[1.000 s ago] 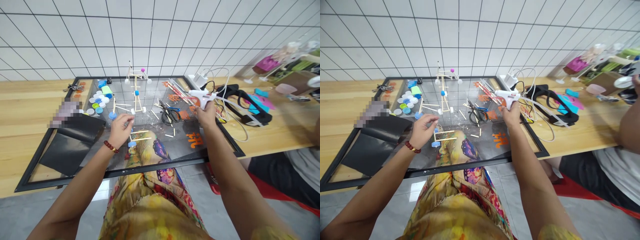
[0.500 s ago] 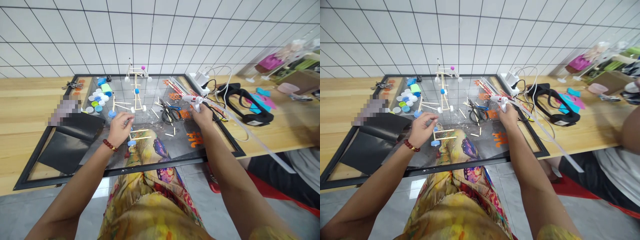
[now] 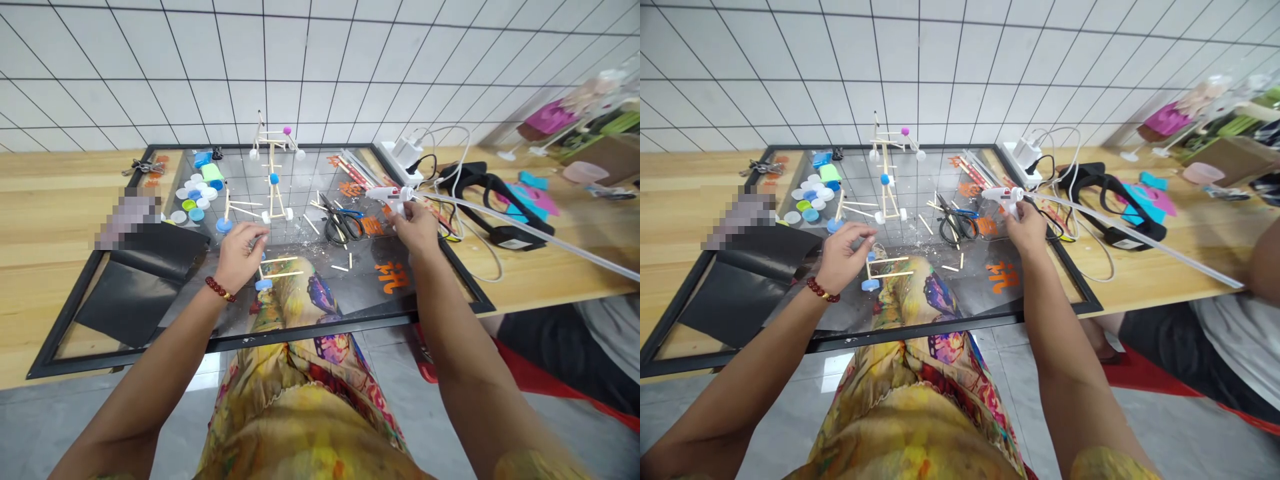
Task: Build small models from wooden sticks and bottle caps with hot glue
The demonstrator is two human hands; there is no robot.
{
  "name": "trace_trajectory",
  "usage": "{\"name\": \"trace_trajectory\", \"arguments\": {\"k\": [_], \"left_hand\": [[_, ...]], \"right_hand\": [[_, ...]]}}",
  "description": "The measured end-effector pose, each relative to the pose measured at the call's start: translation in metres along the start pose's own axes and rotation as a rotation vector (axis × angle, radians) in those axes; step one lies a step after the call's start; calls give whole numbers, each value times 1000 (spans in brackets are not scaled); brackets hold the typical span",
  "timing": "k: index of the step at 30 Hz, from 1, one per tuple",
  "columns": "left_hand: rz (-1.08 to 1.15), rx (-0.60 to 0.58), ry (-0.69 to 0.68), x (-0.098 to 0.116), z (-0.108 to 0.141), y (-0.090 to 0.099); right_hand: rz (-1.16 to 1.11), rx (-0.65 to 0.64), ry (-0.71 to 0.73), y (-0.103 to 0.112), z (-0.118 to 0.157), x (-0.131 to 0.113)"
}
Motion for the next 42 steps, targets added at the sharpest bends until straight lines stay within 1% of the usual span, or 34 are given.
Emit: {"name": "trace_trajectory", "arguments": {"k": [3, 7, 10, 12, 13, 14, 15, 16, 17, 19, 21, 22, 24, 27, 29, 31, 33, 35, 37, 39, 42], "left_hand": [[-3, -9, 0, 0, 0, 0], [-11, -7, 3, 0, -1, 0], [-10, 3, 3, 1, -1, 1], [-4, 11, 8, 1, -1, 3], [0, 13, 16, 0, -1, 4], [5, 15, 28, -1, -2, 5], [11, 12, 44, -3, -2, 6], [17, 4, 65, -5, -3, 6], [22, -9, 89, -7, -4, 7], [29, -48, 143, -12, -4, 6], [29, -102, 195, -17, -4, 4], [25, -131, 217, -19, -4, 2], [3, -193, 253, -22, -3, 0], [-51, -306, 308, -29, 0, -2], [-79, -383, 343, -36, 3, -2], [-75, -446, 337, -40, 5, -1], [-29, -504, 268, -37, 6, -2], [26, -573, 186, -30, 8, -6], [42, -610, 135, -23, 9, -10], [14, -601, 117, -20, 8, -12], [-22, -566, 106, -16, 6, -16]], "right_hand": [[-56, 7, -19, 4, 1, -3], [8, 23, -17, 19, 8, -10], [50, 66, -56, 36, 24, -6], [9, 113, -39, 46, 43, -10], [-35, 152, 5, 51, 56, -18], [-80, 218, 59, 57, 70, -28], [-123, 254, 121, 61, 85, -42], [-183, 234, 195, 59, 98, -59], [-242, 140, 291, 50, 111, -80], [-309, -137, 545, 27, 139, -129], [-298, -324, 764, 10, 164, -169], [-274, -395, 850, 2, 174, -184], [-190, -496, 971, -14, 187, -203], [-26, -593, 1038, -37, 197, -212], [45, -616, 1029, -47, 198, -211], [44, -590, 985, -49, 196, -208], [-21, -536, 907, -43, 191, -202], [-120, -466, 791, -34, 184, -192], [-227, -424, 659, -27, 179, -179], [-335, -450, 517, -26, 177, -166], [-531, -615, 303, -34, 186, -152]]}}
Point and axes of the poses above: each hand's wrist, its own z-axis away from the middle knuckle, its own y-axis out of the back of the hand, x = y × z, the point moved 9 cm from there along -z, towards the middle knuckle, and after that the axes turned 7 degrees about z, right-handed, at the moved point
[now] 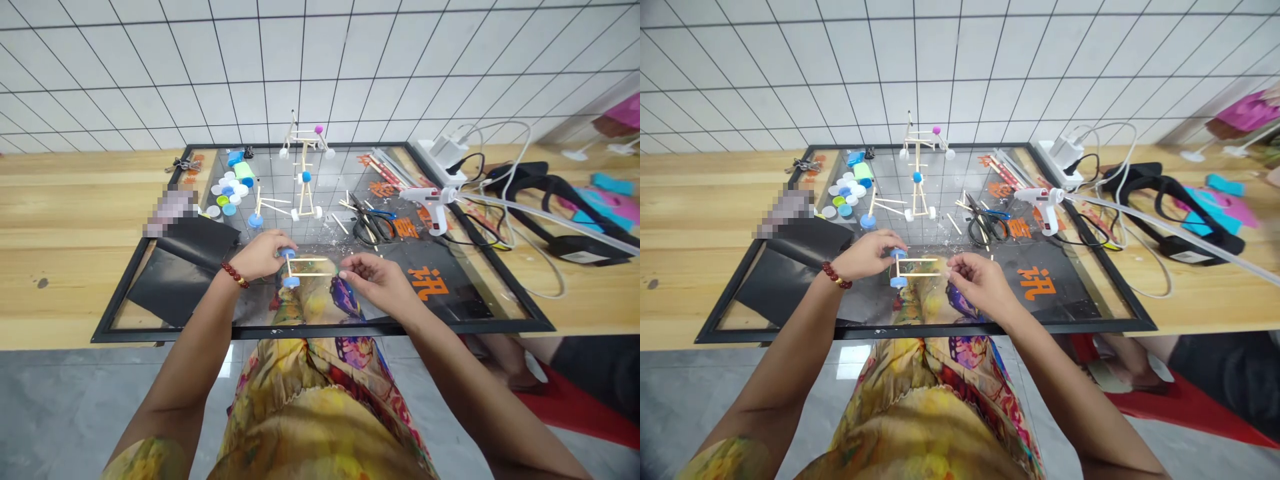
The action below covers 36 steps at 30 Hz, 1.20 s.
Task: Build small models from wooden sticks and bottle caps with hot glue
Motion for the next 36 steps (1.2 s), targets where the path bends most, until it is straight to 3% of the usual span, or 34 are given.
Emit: {"name": "trace_trajectory", "arguments": {"k": [4, 9, 14, 19, 24, 30, 36], "left_hand": [[64, 59, 57, -6, -2, -1], [365, 340, 194, -21, -1, 12], [587, 669, 242, -26, 4, 18], [527, 857, 220, -31, 9, 19], [457, 854, 194, -33, 9, 16], [318, 614, 160, -23, -2, -2], [228, 463, 146, -19, -4, -7]], "right_hand": [[-283, -126, -165, -16, 18, 5], [-472, -216, -288, -32, 36, 0], [-601, -55, -314, -29, 5, -9], [-496, -73, -268, -46, -36, -19], [-473, -122, -178, -64, -58, -18], [-369, -143, -78, -50, -79, -2], [-398, -153, -69, -41, -76, 1]]}}
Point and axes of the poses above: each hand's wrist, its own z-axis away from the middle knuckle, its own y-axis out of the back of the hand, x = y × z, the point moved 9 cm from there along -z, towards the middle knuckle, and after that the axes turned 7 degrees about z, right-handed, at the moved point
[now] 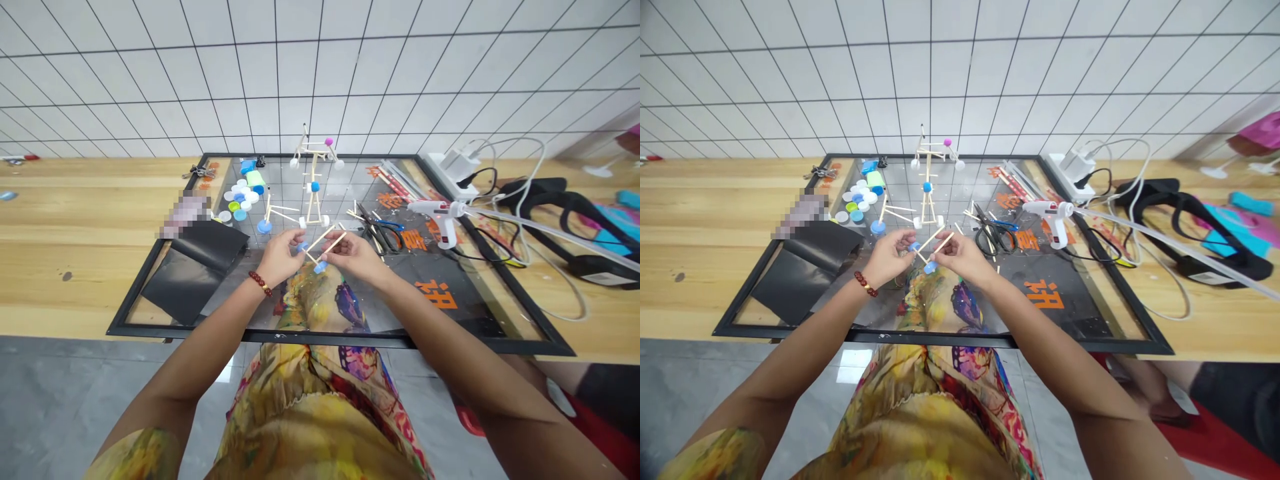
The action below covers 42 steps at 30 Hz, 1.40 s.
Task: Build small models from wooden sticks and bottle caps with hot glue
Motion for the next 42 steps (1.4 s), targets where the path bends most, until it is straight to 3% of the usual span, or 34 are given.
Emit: {"name": "trace_trajectory", "arguments": {"k": [3, 8, 12, 15, 18, 20, 23, 26, 28, 32, 35, 37, 42], "left_hand": [[-56, -22, -19, 4, 1, 2], [-132, -58, -68, 12, 3, -2], [-180, -80, -96, 17, 4, -3], [-187, -94, -96, 19, 5, 0], [-208, -113, -88, 21, 5, 2], [-231, -139, -77, 22, 6, 2], [-281, -177, -57, 24, 7, 1], [-302, -187, -33, 24, 9, 0], [-297, -185, -23, 22, 9, 0], [-289, -181, -33, 22, 9, 0], [-256, -158, -51, 22, 8, 1], [-205, -93, -52, 21, 7, 5], [41, 180, 34, 10, 5, 25]], "right_hand": [[-66, 20, -57, 6, 7, 0], [-102, 68, -273, 27, 14, 14], [-29, 89, -290, 39, 13, 16], [259, 179, -245, 61, 11, 8], [814, 393, -211, 102, 17, -13], [1076, 466, -202, 119, 23, -24], [998, 336, -30, 105, 25, -29], [772, 42, 260, 55, 28, -35], [769, -114, 404, 23, 33, -37], [888, -237, 493, -3, 37, -31], [910, -200, 430, 4, 35, -27], [841, -81, 335, 20, 31, -27], [345, 219, 28, 57, 25, -17]]}}
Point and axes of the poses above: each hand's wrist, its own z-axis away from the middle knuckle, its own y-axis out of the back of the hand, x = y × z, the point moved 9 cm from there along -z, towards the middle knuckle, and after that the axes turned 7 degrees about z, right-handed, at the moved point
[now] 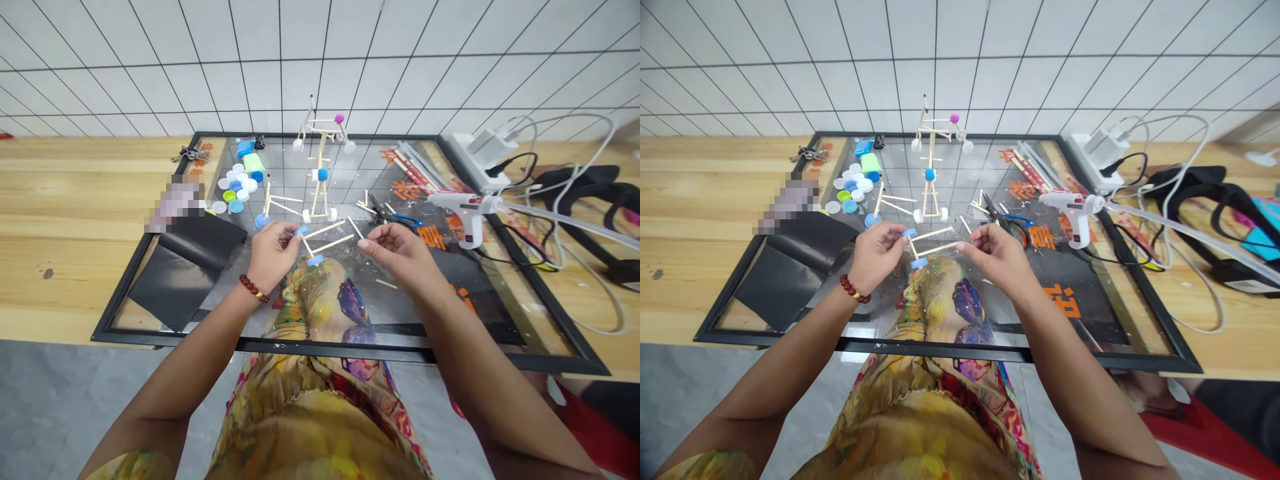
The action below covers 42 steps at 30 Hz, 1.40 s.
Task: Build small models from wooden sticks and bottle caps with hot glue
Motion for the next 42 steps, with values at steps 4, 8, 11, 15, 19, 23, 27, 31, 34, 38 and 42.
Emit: {"name": "trace_trajectory", "arguments": {"k": [4, 8, 11, 15, 19, 23, 27, 31, 34, 38, 42], "left_hand": [[324, 122, 231, -20, -2, 5], [518, 186, 313, -27, 0, 0], [558, 165, 345, -29, 4, -10], [433, 48, 309, -21, 9, -20], [243, 29, 153, -6, 6, -13], [358, -108, 180, -11, 4, -30], [458, -186, 244, -16, 6, -45], [487, -202, 264, -13, 9, -46], [499, -187, 270, -10, 10, -40], [518, -216, 258, -6, 10, -40], [547, -198, 244, -6, 7, -39]], "right_hand": [[-252, -87, -158, -17, 2, 3], [-322, -207, -176, -48, 9, -1], [-329, -224, -104, -62, 7, -4], [-300, -260, -9, -64, 2, -3], [-262, -355, 39, -59, 0, 0], [-124, -466, 121, -59, 1, -5], [-4, -493, 195, -61, 3, -14], [-5, -468, 147, -60, 3, -18], [-19, -395, 147, -57, 0, -20], [-19, -368, 167, -60, -3, -18], [77, -367, 243, -64, -1, -22]]}}
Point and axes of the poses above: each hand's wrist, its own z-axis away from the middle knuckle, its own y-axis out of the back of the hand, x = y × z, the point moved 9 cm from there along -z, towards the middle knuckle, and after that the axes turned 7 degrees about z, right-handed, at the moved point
